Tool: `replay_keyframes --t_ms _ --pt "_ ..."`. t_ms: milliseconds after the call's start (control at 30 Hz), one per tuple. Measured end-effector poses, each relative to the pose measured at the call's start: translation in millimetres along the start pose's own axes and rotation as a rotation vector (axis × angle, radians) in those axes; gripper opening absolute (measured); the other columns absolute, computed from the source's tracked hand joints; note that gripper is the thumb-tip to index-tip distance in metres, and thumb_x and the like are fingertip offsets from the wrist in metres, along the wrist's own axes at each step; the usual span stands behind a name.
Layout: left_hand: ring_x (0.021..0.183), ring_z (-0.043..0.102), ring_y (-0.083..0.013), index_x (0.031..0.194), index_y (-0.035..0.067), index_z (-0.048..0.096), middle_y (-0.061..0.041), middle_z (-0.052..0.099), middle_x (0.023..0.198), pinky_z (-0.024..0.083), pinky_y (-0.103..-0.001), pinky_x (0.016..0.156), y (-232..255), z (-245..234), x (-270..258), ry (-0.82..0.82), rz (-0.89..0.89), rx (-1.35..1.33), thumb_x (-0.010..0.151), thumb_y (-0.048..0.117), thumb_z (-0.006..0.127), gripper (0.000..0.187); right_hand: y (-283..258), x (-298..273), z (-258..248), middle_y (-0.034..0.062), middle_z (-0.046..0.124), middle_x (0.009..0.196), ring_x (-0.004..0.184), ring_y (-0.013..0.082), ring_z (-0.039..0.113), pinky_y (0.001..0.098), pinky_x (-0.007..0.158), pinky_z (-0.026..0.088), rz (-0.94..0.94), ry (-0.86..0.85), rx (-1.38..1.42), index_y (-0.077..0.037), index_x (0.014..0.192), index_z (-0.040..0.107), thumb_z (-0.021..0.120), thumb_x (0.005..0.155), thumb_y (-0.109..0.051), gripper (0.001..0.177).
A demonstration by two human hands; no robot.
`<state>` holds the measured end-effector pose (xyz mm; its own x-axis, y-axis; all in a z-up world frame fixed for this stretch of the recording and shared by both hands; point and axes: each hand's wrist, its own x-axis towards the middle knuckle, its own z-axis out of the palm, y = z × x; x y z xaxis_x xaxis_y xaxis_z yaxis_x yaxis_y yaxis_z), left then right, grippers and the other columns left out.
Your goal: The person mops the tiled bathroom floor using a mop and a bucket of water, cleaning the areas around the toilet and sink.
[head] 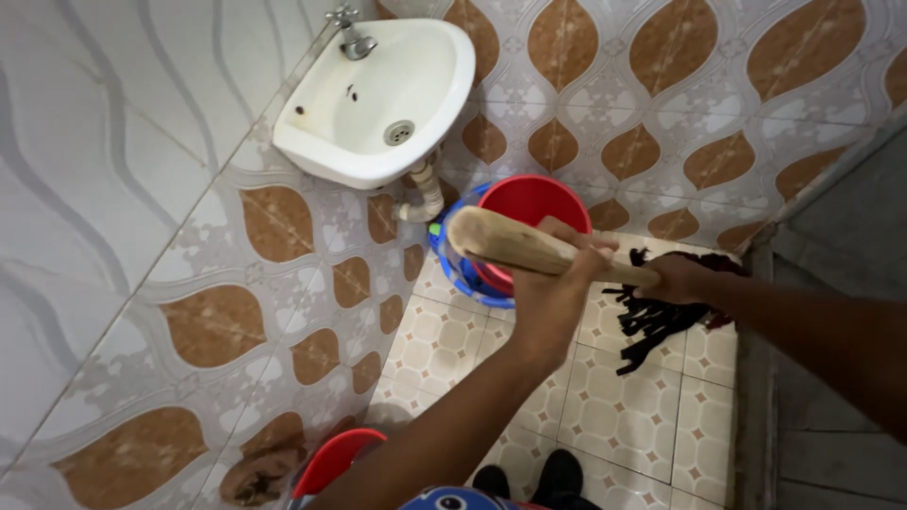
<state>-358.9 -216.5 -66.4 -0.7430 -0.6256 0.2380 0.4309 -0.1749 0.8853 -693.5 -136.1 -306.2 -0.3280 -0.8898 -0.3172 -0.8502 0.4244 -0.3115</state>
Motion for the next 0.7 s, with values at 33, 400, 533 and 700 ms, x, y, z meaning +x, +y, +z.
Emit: replay_keyframes --t_ms 33,400,533,700 --pt "0.102 0.068 -0.0189 0.097 0.004 0.054 -0.012 0.072 0.104 0.055 -0.032 0.094 -3 1 2 -0.016 0.007 -0.008 0.091 0.001 0.064 0.012 4 0 0 0.0088 0.078 0.102 0.098 0.0253 0.073 0.0399 0.090 0.054 0.010 0.003 -0.005 -0.015 0.108 0.075 0.077 0.082 -0.044 0.039" --pt "0.079 0.068 -0.0174 0.093 0.003 0.055 -0.011 0.068 0.082 0.056 -0.034 0.079 -11 -30 43 -0.097 0.111 0.048 0.094 0.000 0.057 0.004 -16 13 28 0.0080 0.076 0.101 0.095 0.0266 0.073 0.0386 0.086 0.056 0.237 0.219 0.206 -0.015 0.109 0.074 0.078 0.082 -0.049 0.044" --pt "0.070 0.064 -0.0165 0.087 0.005 0.052 -0.007 0.061 0.074 0.059 -0.037 0.075 -3 -48 47 -0.070 0.143 -0.026 0.094 -0.001 0.055 0.010 -45 5 39 0.0077 0.078 0.093 0.088 0.0249 0.075 0.0383 0.081 0.058 0.208 0.267 0.306 -0.013 0.104 0.076 0.077 0.081 -0.051 0.044" --pt "0.060 0.059 -0.0168 0.081 0.005 0.051 -0.006 0.056 0.065 0.059 -0.038 0.069 22 -66 46 -0.059 0.189 0.001 0.094 0.000 0.051 0.014 -97 -17 43 0.0100 0.077 0.084 0.079 0.0256 0.075 0.0390 0.076 0.058 0.288 0.333 0.328 -0.011 0.100 0.075 0.073 0.083 -0.056 0.049"
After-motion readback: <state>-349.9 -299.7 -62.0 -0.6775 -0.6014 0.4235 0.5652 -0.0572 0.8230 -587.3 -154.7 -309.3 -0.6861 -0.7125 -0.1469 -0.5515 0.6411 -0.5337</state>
